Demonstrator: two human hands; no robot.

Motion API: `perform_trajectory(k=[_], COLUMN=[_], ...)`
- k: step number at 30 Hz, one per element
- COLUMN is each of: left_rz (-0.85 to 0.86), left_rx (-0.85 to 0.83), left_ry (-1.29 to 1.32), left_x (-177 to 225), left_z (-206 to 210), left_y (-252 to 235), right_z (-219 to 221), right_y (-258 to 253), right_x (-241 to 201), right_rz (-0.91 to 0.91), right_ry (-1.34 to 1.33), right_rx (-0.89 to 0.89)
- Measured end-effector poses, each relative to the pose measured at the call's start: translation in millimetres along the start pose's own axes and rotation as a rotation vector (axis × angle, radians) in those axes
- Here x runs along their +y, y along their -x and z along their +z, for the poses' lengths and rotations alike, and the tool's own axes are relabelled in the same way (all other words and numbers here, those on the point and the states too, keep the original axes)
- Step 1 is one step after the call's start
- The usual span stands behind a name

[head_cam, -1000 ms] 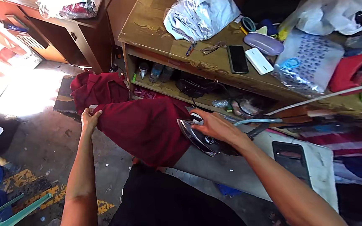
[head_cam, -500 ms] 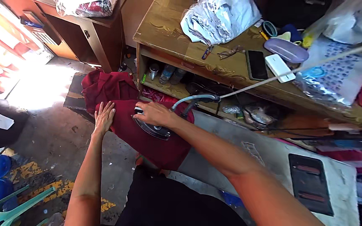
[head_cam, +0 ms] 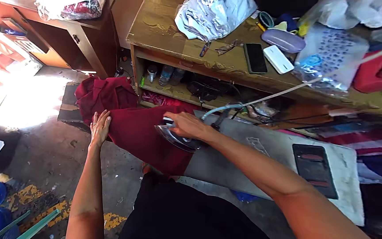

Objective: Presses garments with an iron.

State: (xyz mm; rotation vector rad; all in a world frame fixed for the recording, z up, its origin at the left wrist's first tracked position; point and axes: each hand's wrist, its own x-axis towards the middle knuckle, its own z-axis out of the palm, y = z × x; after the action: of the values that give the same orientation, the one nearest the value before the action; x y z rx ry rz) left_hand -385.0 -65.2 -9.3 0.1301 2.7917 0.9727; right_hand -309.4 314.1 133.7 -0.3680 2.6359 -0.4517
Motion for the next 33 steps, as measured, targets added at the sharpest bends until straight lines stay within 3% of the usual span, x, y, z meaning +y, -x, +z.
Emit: perform_trajectory(k=[4,9,11,15,20,23,26,30,33], left_rz=[0.012,0.207,0.262,0.351,0.421,0.341,0.222,0.121,0.056], left_rx=[0.104,0.363,0.302,-0.024,-0.275,-0.376,-0.449,-0.482,-0.44], left_ry=[-0.108,-0.136,-0.138,-0.11,-0.181,-0.359,-0.471,-0.502,-0.485], left_x=[19,75,117,197,254,264,269,281,282], left_z=[0,26,42,95,157,176,181,180,183], left_y=[5,29,47,93,160,175,178,185,195], right_z=[13,39,44,43,44,25,21,32,38], right_y=[87,180,206,239,255,220,135,8,-45], right_x=[80,171,193,225,234,213,199,197,186], right_rz=[0.236,0.475,0.555,0.652,0.506,0.248,0.114,0.306,0.458], right_ry=[-0.051,-0.081,-0.111,-0.16,-0.045,0.002,-0.157,-0.397,-0.546], right_rx=[0.058,0.254,0.301,0.326,0.548,0.757,0.652,0.229,0.069])
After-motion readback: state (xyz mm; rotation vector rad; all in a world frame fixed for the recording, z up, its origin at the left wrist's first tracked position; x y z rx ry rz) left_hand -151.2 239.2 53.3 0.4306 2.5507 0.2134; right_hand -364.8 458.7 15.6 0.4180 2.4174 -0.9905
